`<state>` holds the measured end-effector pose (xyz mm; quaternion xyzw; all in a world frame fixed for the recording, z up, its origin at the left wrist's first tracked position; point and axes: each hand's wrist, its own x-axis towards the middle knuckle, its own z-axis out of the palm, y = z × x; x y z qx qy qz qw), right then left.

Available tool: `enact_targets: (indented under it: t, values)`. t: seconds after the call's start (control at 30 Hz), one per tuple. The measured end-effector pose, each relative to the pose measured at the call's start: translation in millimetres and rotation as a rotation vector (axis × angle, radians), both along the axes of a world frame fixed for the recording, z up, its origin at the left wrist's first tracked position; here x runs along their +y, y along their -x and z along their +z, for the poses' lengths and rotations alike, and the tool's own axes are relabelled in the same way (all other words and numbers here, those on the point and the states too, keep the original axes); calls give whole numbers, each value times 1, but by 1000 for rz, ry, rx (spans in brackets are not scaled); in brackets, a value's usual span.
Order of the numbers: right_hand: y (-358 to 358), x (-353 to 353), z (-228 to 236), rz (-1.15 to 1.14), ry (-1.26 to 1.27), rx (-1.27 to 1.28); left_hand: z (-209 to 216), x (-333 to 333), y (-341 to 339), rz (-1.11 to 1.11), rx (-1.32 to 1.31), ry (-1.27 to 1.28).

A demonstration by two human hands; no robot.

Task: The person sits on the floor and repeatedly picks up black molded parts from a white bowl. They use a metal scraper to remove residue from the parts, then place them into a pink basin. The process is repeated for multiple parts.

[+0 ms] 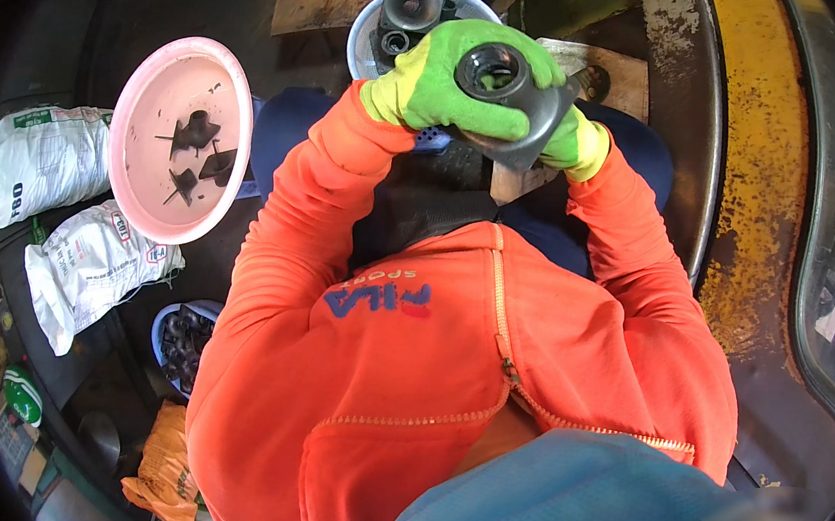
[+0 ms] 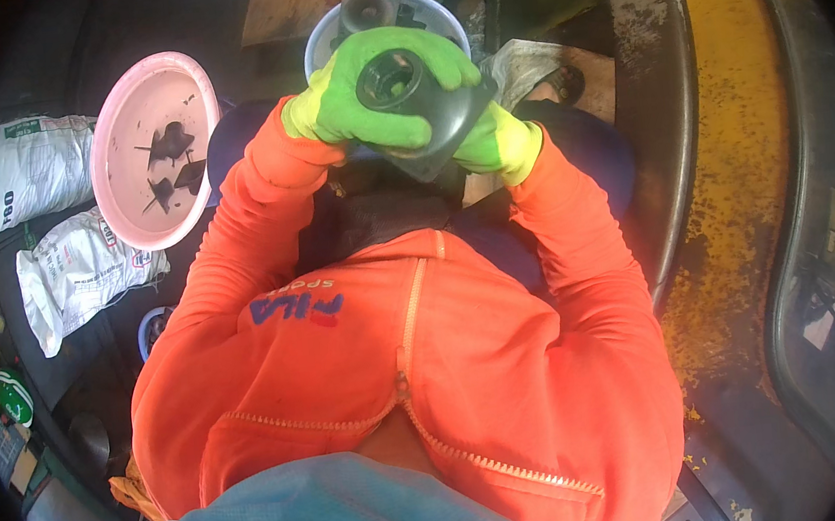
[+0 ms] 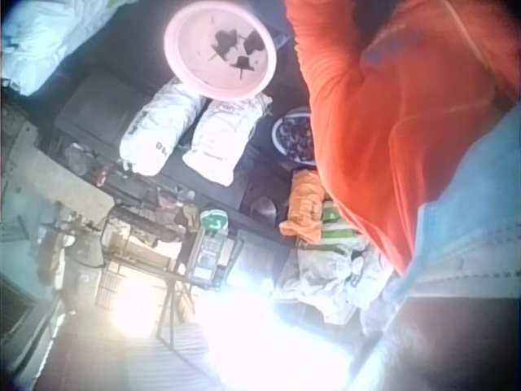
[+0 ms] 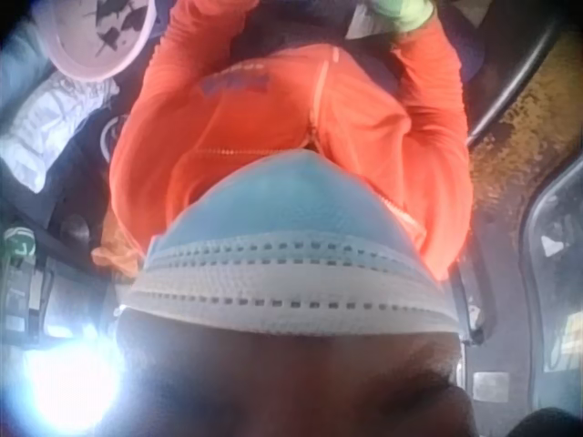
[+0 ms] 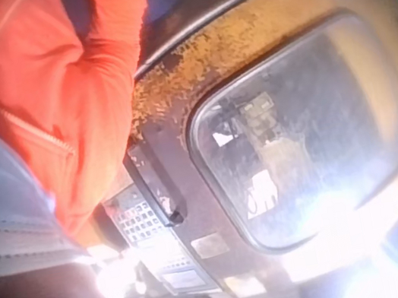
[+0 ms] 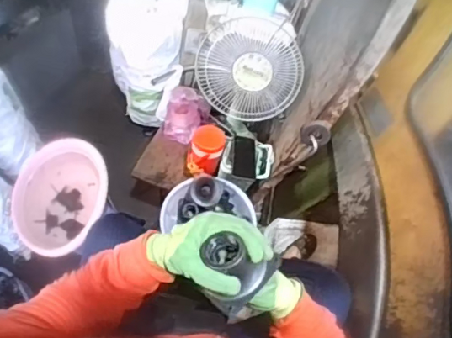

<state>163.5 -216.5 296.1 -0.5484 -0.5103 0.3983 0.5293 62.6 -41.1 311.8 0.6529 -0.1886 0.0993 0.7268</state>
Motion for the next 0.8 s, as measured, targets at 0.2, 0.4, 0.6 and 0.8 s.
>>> enact_targets:
  t: [0.2,0.4,0.6,0.8]
  values:
    - [6,2,-12,25,-24,-133,-7,8,-17,-507,-182,69]
    - [-9,37,-5,-395,-257,-354,14,28,-16,362,-108,-427]
    - [0,32,-9,-559,-235,-770,-22,-28,-15,622,-174,-24]
    - [-1,34,3,-360,-200,-610,-17,-15,-9,507,-221,-96]
